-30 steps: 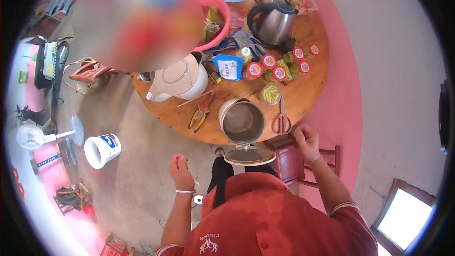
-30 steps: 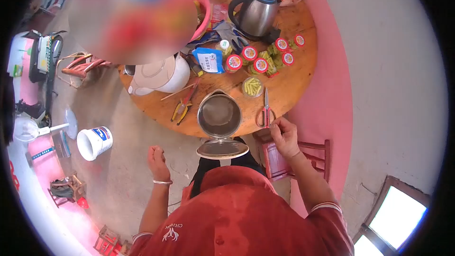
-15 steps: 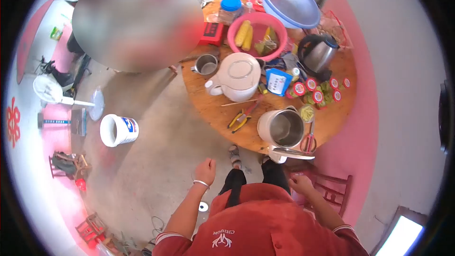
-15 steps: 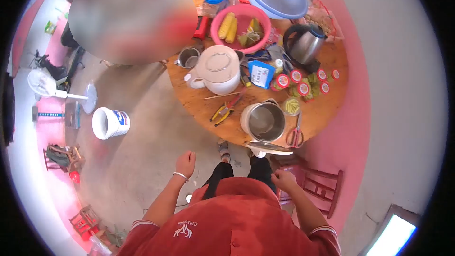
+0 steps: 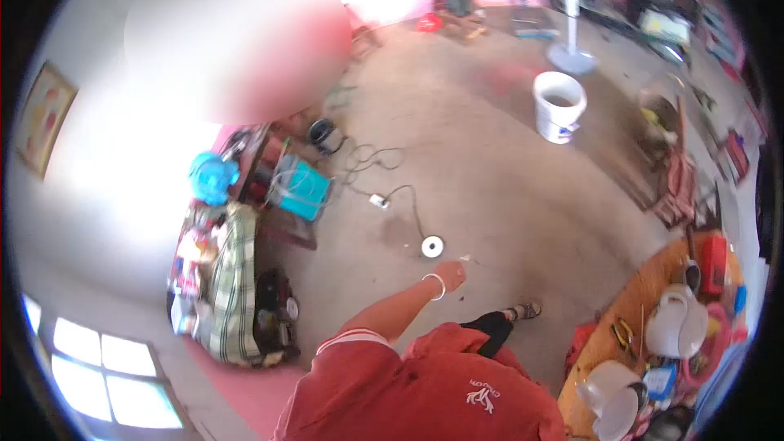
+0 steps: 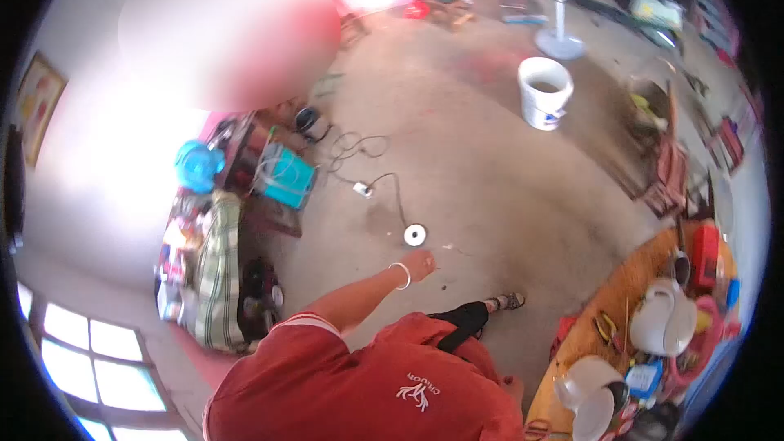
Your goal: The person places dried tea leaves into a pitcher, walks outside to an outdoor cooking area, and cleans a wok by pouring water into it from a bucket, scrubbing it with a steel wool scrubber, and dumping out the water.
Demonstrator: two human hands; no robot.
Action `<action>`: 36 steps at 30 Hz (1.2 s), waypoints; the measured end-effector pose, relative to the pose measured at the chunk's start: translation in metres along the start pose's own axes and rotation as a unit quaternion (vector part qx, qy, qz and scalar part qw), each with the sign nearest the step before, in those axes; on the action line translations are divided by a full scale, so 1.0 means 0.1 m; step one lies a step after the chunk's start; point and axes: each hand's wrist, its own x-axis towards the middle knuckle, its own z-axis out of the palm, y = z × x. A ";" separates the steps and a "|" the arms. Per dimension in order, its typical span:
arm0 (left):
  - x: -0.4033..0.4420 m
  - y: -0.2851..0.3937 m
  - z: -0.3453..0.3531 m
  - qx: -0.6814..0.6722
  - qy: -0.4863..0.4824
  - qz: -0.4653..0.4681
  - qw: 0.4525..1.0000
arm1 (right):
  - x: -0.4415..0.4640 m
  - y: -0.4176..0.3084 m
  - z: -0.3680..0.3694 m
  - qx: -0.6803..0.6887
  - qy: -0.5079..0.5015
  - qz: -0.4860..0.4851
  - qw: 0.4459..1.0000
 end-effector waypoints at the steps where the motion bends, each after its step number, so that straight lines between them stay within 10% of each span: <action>1: -0.27 -0.01 -0.17 -0.005 0.014 -0.023 1.000 | -0.12 -0.43 -0.23 0.041 -0.027 0.012 0.999; 4: -1.20 0.02 -0.62 -0.220 0.026 -0.298 0.928 | -0.02 -0.92 -0.42 0.002 -0.128 0.046 0.991; 10: -2.17 -0.34 -0.67 -0.116 -0.041 -0.367 0.922 | 0.59 -0.76 -0.02 -0.208 -0.201 -0.181 0.940; 14: -2.63 -0.78 -0.41 -0.143 -0.055 -0.382 0.911 | 0.85 -0.98 0.09 -0.136 -0.253 -0.152 0.946; 26: -4.61 -2.34 -1.13 -0.175 -0.036 -0.494 0.851 | 0.11 -4.36 1.62 -0.323 -0.242 -0.124 0.907; 31: -5.96 -3.45 -1.15 -0.356 0.240 -0.690 0.583 | 0.31 -5.14 3.21 -0.362 -0.339 -0.330 0.803; 36: -7.17 -4.11 -1.28 -0.452 0.546 -0.634 0.309 | -0.27 -6.31 4.46 -0.350 -0.446 -0.460 0.683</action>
